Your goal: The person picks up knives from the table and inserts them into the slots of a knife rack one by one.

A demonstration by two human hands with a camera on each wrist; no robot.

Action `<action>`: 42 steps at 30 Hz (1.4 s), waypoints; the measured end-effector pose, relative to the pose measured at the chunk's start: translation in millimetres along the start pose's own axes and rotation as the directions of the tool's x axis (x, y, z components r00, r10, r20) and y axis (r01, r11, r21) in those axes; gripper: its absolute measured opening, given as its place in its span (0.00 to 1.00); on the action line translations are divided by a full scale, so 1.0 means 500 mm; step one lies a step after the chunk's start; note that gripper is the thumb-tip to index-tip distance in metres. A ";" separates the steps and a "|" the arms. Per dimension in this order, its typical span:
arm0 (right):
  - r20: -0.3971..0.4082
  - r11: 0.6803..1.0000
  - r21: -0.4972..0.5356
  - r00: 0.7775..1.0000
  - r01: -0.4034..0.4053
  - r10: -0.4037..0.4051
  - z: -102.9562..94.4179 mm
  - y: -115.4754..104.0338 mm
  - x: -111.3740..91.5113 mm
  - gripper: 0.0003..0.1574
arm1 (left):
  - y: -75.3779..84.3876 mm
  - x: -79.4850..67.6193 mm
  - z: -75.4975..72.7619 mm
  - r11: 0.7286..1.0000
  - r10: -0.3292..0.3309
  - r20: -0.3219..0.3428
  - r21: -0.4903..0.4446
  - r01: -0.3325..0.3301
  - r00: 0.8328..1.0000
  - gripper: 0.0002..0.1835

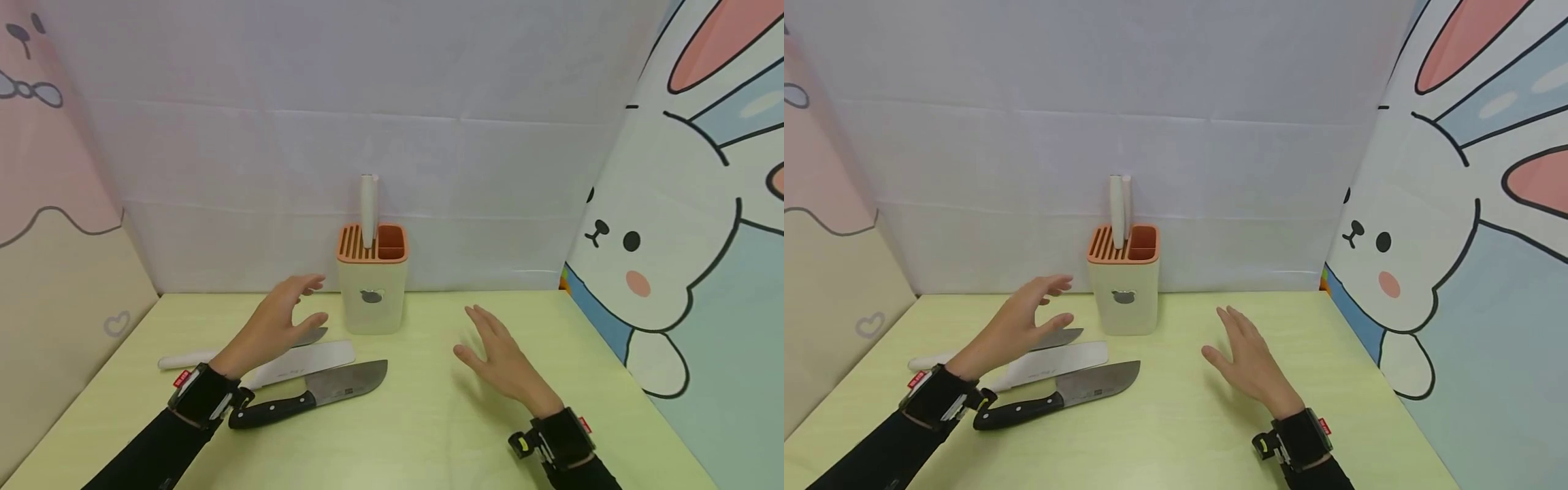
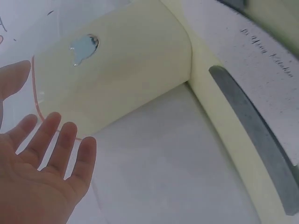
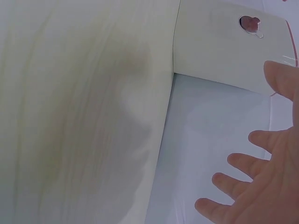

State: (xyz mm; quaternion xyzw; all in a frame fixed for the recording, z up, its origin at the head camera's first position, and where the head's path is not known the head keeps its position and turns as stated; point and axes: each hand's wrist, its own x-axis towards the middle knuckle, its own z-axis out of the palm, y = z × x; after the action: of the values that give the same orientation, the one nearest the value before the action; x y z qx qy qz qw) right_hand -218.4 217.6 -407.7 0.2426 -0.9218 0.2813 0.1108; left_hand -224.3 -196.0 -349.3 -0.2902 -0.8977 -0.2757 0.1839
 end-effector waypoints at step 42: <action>0.164 0.991 0.096 0.980 0.097 -0.112 0.055 -0.110 -0.017 0.47 | -0.037 -0.200 0.063 0.985 -0.049 0.149 0.170 0.024 0.988 0.21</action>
State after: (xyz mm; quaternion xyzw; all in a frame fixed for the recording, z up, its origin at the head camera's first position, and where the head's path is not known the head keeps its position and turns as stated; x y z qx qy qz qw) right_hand -185.1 165.3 -407.6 0.3184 -0.9007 0.2935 0.0360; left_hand -164.8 -231.8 -430.4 -0.2774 -0.9343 -0.1797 0.1334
